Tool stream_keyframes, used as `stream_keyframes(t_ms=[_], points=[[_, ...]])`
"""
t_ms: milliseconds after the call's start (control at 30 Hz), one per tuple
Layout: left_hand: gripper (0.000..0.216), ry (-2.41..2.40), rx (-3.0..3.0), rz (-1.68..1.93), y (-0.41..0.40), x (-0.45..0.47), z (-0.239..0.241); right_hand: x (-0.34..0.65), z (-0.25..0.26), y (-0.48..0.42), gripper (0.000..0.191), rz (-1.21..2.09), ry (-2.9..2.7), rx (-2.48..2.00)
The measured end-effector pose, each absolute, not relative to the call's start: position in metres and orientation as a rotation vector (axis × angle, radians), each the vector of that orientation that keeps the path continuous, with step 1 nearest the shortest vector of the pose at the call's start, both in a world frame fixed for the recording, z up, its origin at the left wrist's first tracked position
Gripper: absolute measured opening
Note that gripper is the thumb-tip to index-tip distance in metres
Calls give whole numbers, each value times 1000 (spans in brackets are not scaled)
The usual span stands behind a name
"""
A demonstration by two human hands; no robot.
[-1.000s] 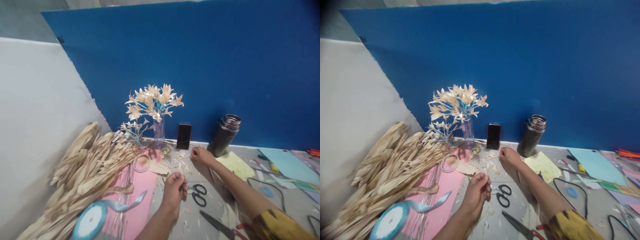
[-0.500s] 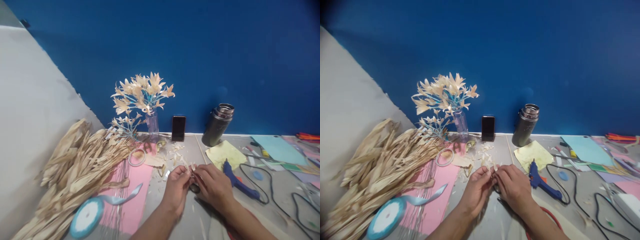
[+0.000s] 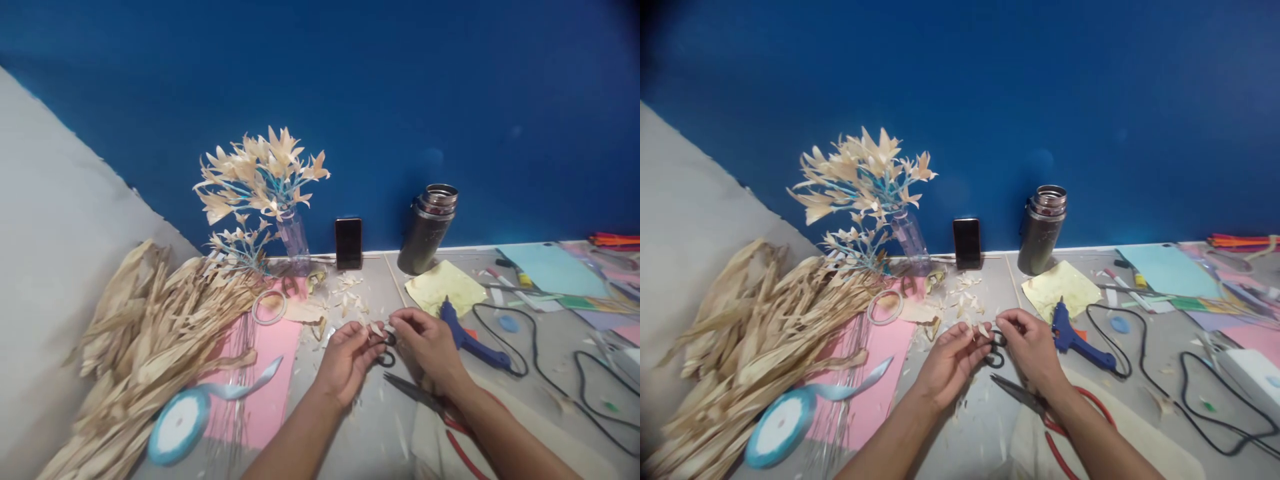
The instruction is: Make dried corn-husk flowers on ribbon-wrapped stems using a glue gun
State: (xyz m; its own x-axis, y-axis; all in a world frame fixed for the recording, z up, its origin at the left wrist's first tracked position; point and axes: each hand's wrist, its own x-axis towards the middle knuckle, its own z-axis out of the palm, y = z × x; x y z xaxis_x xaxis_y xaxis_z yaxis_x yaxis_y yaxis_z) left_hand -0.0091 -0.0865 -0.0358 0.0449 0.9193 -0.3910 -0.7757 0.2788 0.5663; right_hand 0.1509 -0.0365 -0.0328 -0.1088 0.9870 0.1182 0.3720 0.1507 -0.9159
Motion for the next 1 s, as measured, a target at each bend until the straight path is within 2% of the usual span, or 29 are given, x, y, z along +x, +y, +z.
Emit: stream_keyframes(t_ms=[100, 267, 500, 667, 733, 867, 1000], points=[[34, 798, 246, 1287, -87, -8, -36, 153, -39, -31, 31, 1049, -1596, -1380], [34, 843, 330, 1258, -88, -7, -36, 158, -44, -27, 33, 851, -1680, -1383], [36, 893, 452, 1215, -89, -4, -41, 159, -36, -31, 33, 1419, -1855, -1161], [37, 912, 496, 1210, -90, -2, -42, 158, -35, -33, 20, 1400, -1725, -1205], [38, 900, 488, 1219, -90, -1, -42, 158, -36, -33, 18, 1488, -1597, -1195], [40, 895, 456, 1232, -90, 2, -42, 158, -40, -33, 28, 1818, -1197, -1122], [38, 902, 424, 1253, -91, 4, -43, 159, -40, -34, 35, 2009, -934, -1004]])
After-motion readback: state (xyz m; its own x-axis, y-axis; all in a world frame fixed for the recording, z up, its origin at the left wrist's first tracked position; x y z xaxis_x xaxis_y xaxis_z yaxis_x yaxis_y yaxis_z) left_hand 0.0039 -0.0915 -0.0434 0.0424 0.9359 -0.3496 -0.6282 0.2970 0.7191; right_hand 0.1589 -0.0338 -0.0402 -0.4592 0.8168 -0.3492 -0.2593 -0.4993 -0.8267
